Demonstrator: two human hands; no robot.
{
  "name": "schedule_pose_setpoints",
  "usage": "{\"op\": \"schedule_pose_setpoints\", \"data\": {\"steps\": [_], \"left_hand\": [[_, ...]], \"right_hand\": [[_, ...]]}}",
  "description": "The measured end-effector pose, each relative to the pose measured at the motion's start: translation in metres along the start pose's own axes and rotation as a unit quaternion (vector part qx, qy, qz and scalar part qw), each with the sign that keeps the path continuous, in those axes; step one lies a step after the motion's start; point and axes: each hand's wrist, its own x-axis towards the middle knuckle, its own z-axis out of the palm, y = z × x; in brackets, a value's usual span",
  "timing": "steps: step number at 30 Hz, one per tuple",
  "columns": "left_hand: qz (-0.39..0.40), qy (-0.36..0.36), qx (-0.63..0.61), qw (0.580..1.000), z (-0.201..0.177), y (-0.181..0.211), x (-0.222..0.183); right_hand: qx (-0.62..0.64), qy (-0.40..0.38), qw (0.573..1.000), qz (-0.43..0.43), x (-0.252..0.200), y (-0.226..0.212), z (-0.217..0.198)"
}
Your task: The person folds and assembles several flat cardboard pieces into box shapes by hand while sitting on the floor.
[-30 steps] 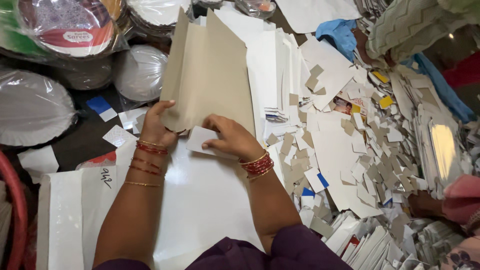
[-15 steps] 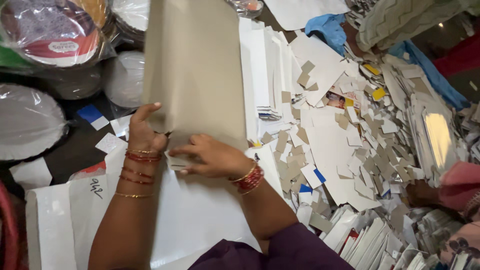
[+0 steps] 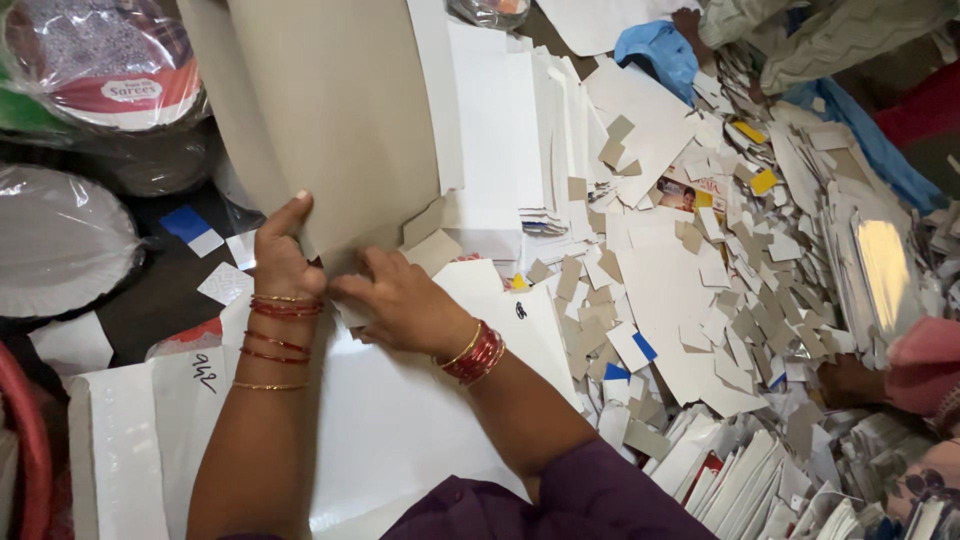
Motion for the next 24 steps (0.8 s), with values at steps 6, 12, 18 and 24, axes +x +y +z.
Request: {"op": "schedule_pose_setpoints", "data": {"steps": [6, 12, 18, 24], "left_hand": [[-0.058, 0.002, 0.025, 0.998, 0.005, -0.002, -0.006], [-0.083, -0.011, 0.033, 0.996, 0.012, 0.004, -0.015], [-0.042, -0.029, 0.073, 0.996, 0.018, -0.001, -0.021], [0.044, -0.031, 0.105, 0.993, 0.024, 0.015, -0.029]], "right_hand": [[0.239, -0.136, 0.957, 0.091, -0.028, 0.073, -0.007], [-0.046, 0.042, 0.816, 0.574, -0.076, 0.161, -0.046], [-0.036, 0.285, 0.880, 0.378, -0.098, 0.203, -0.010], [0.156, 0.246, 0.845, 0.448, -0.062, 0.172, -0.006]]}}
